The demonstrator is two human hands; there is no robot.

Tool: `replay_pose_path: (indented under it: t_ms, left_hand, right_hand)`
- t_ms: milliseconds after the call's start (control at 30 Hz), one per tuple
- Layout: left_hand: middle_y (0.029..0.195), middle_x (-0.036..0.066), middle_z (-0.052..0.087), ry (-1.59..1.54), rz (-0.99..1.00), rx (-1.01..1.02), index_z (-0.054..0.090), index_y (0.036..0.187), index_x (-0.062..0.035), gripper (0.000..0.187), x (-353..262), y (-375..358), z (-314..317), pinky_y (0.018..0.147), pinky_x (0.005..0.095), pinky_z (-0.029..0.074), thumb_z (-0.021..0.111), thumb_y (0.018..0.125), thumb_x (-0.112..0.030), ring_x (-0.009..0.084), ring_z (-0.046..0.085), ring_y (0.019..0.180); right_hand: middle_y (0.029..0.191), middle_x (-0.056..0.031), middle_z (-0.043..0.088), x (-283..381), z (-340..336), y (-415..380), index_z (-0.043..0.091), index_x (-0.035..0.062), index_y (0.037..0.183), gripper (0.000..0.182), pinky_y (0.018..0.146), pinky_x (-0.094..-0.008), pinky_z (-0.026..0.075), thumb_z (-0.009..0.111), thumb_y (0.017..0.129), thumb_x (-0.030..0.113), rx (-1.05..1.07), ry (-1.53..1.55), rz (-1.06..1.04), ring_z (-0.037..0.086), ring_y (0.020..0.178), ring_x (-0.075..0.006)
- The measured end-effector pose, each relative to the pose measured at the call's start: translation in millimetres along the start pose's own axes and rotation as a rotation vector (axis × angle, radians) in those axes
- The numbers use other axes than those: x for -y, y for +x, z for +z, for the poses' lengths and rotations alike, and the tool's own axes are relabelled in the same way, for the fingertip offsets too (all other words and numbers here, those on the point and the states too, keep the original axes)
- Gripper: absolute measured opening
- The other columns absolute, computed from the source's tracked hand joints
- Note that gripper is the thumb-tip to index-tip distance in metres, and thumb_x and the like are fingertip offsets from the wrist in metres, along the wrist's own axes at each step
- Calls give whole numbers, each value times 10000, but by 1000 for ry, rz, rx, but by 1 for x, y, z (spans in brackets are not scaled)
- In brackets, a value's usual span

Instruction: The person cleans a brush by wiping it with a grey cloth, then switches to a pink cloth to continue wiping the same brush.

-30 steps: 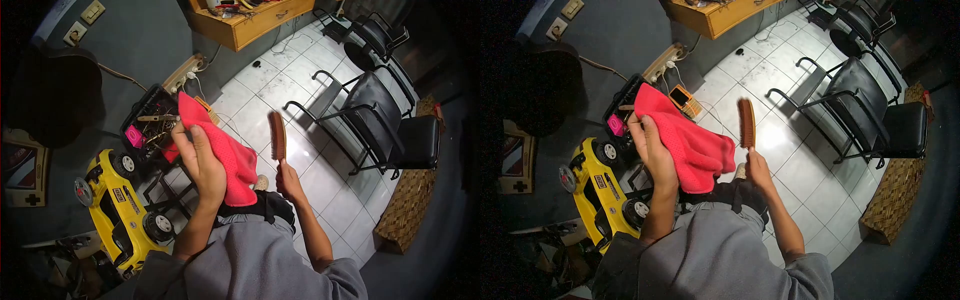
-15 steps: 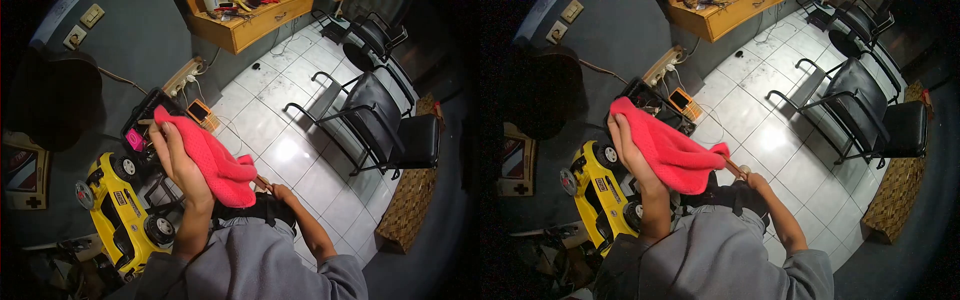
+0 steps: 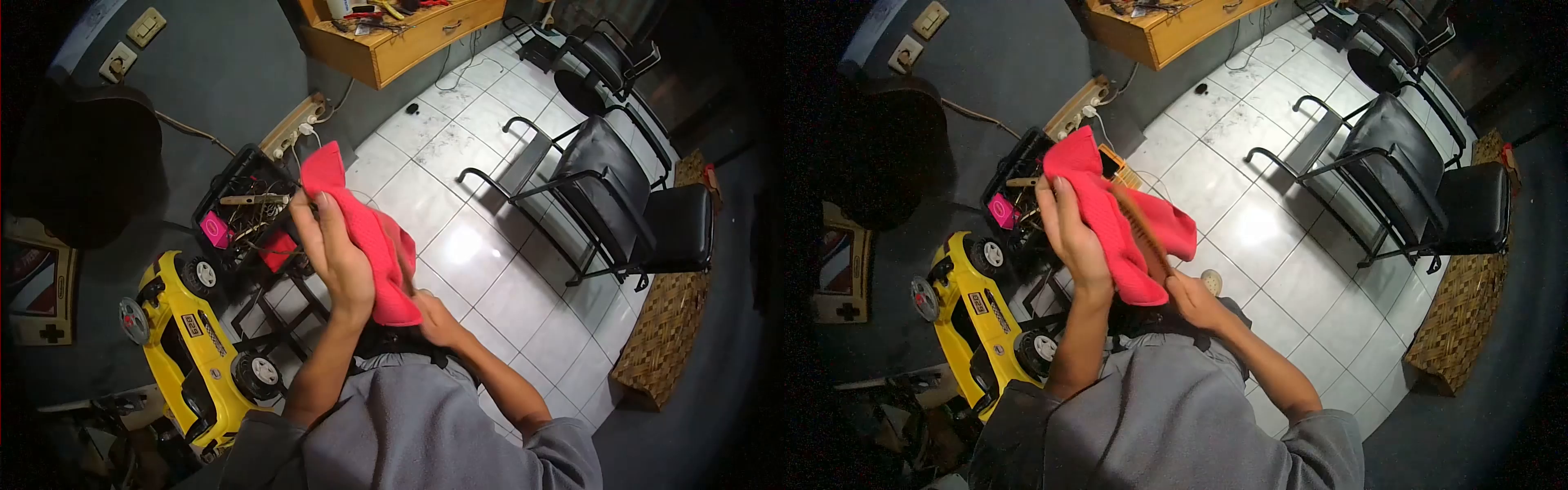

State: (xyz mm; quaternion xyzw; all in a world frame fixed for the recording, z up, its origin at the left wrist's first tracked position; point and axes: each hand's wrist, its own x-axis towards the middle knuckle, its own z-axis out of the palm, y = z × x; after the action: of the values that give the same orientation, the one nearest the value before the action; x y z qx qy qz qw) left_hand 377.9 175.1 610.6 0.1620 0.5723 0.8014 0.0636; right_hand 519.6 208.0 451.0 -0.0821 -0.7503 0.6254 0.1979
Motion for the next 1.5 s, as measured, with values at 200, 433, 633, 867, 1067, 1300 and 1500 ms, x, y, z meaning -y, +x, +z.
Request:
replay_pose_path:
  t_ms: [200,433,633,867,1067,1300,1500]
  left_hand:
    - [789,10,467,-68,5,-169,474,995,-65,224,-42,8,3,603,216,398,397,981,-275,79,449,653]
    - [835,10,464,-30,-12,-165,463,1015,-51,232,-15,-6,-8,698,229,385,366,989,-260,89,437,748]
    - [863,21,463,158,73,-66,428,1037,-43,199,10,-17,-3,741,232,368,365,990,-226,88,422,785]
    - [835,3,436,51,171,-39,428,1060,-34,230,-7,-1,15,663,218,354,349,996,-240,72,398,730]
    - [868,2,478,36,122,-204,478,1053,-47,248,-5,-10,0,710,229,380,400,979,-271,82,443,759]
    - [957,46,440,95,166,-394,382,1102,-40,211,6,-18,-32,762,249,381,408,979,-209,102,426,831]
    - [962,36,458,405,360,-149,454,1013,-34,111,17,-29,-27,808,241,362,385,968,-107,102,431,862]
  right_hand:
    - [837,-268,621,-175,-12,-60,604,4,976,540,734,-479,475,306,952,454,480,-584,624,599,831,-427]
    - [822,-317,591,-166,-44,-69,624,-37,854,612,758,-468,471,275,956,455,338,-635,770,601,860,-424]
    - [683,-79,494,-19,-23,-19,506,10,834,446,566,-295,374,324,967,396,-271,322,455,434,619,-139]
    - [759,-183,590,-109,-12,-32,552,13,937,425,611,-422,455,294,965,350,360,-332,44,571,671,-348]
    - [859,-277,622,-190,-35,-79,649,-6,842,603,745,-487,473,297,945,472,406,-766,830,607,859,-407]
    - [515,-26,440,-126,-43,-58,477,69,729,553,399,-295,363,292,942,544,-199,44,625,421,395,-144]
    - [647,-24,428,5,-20,-16,450,24,779,444,559,-297,364,288,985,383,74,200,383,433,593,-157]
